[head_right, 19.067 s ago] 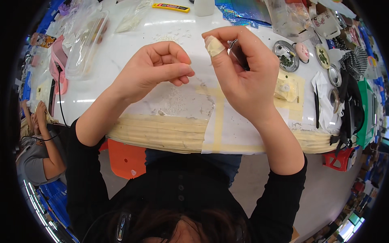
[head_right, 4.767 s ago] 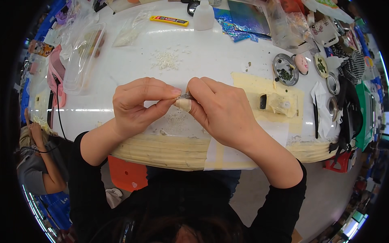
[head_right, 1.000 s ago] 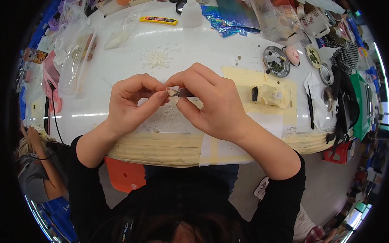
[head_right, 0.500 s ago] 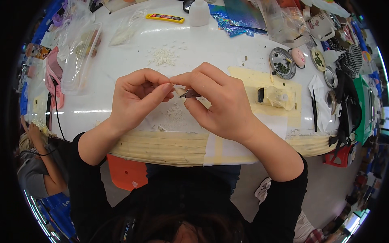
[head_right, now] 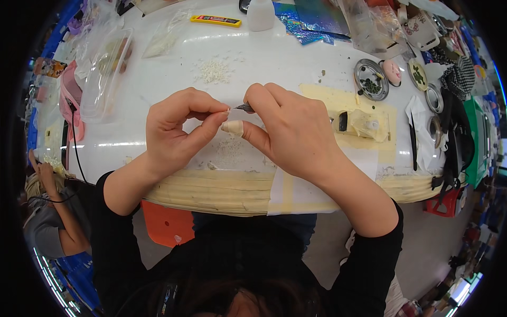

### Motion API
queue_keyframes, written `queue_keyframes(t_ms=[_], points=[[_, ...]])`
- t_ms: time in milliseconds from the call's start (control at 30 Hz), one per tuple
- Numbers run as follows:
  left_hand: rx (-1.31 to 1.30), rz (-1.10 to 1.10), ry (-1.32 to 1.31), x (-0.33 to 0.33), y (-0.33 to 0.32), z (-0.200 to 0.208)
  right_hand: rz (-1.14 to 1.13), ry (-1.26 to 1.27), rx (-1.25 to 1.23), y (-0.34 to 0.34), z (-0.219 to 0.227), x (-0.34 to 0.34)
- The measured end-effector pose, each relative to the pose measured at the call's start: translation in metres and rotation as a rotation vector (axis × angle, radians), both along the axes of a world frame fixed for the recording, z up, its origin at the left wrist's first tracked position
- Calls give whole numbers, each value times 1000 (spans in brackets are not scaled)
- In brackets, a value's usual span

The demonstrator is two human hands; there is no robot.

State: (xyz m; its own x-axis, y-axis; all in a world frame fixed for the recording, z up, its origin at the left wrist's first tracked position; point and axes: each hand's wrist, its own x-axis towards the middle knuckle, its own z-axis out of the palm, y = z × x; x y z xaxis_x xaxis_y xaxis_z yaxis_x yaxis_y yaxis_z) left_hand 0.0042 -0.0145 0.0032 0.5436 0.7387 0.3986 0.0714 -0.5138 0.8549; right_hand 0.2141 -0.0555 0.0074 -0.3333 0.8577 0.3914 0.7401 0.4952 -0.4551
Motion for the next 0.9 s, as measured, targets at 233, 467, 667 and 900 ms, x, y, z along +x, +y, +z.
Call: queue_keyframes(t_ms=[233,467,667,900], points=[[255,26,28,2,1,0,-12,-71,45,-1,-1,-2],[311,38,50,2,1,2,-7,-67,69,-1,0,-2],[389,37,81,1,2,1,-2,-90,64,-1,1,-4],[443,28,108,1,3,2,4,-102,52,-1,1,-3]])
